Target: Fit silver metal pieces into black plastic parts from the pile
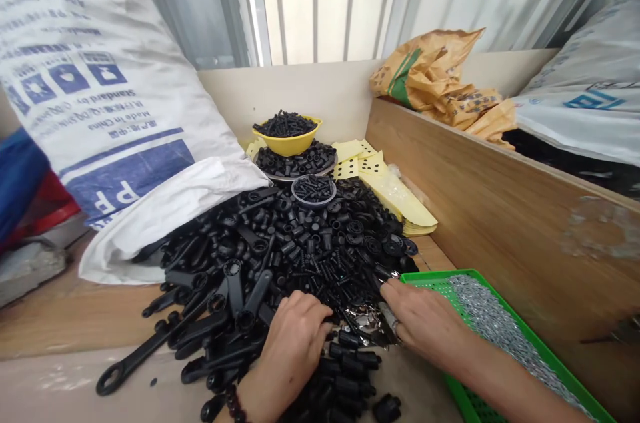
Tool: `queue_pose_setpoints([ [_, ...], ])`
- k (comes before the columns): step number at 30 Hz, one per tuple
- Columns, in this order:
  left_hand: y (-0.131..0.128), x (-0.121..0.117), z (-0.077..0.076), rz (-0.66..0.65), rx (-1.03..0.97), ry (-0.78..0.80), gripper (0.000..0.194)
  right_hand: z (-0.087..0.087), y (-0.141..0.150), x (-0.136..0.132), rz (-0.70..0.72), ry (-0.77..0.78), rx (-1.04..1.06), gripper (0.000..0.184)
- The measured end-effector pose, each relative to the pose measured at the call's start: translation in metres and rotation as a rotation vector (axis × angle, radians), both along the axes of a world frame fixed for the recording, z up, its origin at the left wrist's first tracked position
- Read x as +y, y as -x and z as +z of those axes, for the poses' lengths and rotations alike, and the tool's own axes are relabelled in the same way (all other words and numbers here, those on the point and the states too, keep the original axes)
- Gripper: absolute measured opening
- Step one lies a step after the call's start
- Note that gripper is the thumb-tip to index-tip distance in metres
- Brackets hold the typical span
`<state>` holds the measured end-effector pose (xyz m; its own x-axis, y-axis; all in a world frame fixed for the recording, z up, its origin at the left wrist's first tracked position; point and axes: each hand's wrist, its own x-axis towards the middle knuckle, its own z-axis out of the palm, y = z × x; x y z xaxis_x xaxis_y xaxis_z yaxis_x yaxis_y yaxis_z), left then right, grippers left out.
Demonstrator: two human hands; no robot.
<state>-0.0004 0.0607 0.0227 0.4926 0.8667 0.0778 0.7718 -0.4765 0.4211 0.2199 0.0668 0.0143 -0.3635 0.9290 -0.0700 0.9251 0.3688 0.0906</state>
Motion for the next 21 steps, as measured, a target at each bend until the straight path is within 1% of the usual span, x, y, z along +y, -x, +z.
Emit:
queue_pose_setpoints([
  [3,-0.005,0.005,0.008,0.029,-0.147,0.025,0.019,0.011,-0.002,-0.002,0.016,0.010,0.130,0.028],
  [6,-0.015,0.006,0.017,0.047,-0.304,0.110,0.020,0.019,0.003,-0.009,0.102,0.024,0.339,0.028],
  [8,-0.021,0.005,0.020,0.063,-0.395,0.171,0.018,0.020,0.009,-0.013,0.164,0.017,0.433,0.030],
  [11,-0.026,0.005,0.021,0.103,-0.509,0.251,0.018,0.016,0.014,-0.018,0.219,-0.017,0.495,0.032],
  [13,-0.026,0.004,0.018,0.159,-0.601,0.349,0.018,0.014,0.015,-0.018,0.208,-0.010,0.528,0.031],
  [16,-0.024,0.003,0.013,0.238,-0.753,0.519,0.017,0.013,0.017,-0.019,0.148,0.101,0.622,0.025],
  [19,-0.023,-0.001,0.009,0.261,-0.834,0.576,0.018,0.014,0.020,-0.021,0.075,0.225,0.772,0.019],
  [21,-0.022,-0.004,0.009,0.270,-0.843,0.575,0.019,0.014,0.024,-0.023,0.063,0.255,0.857,0.017],
])
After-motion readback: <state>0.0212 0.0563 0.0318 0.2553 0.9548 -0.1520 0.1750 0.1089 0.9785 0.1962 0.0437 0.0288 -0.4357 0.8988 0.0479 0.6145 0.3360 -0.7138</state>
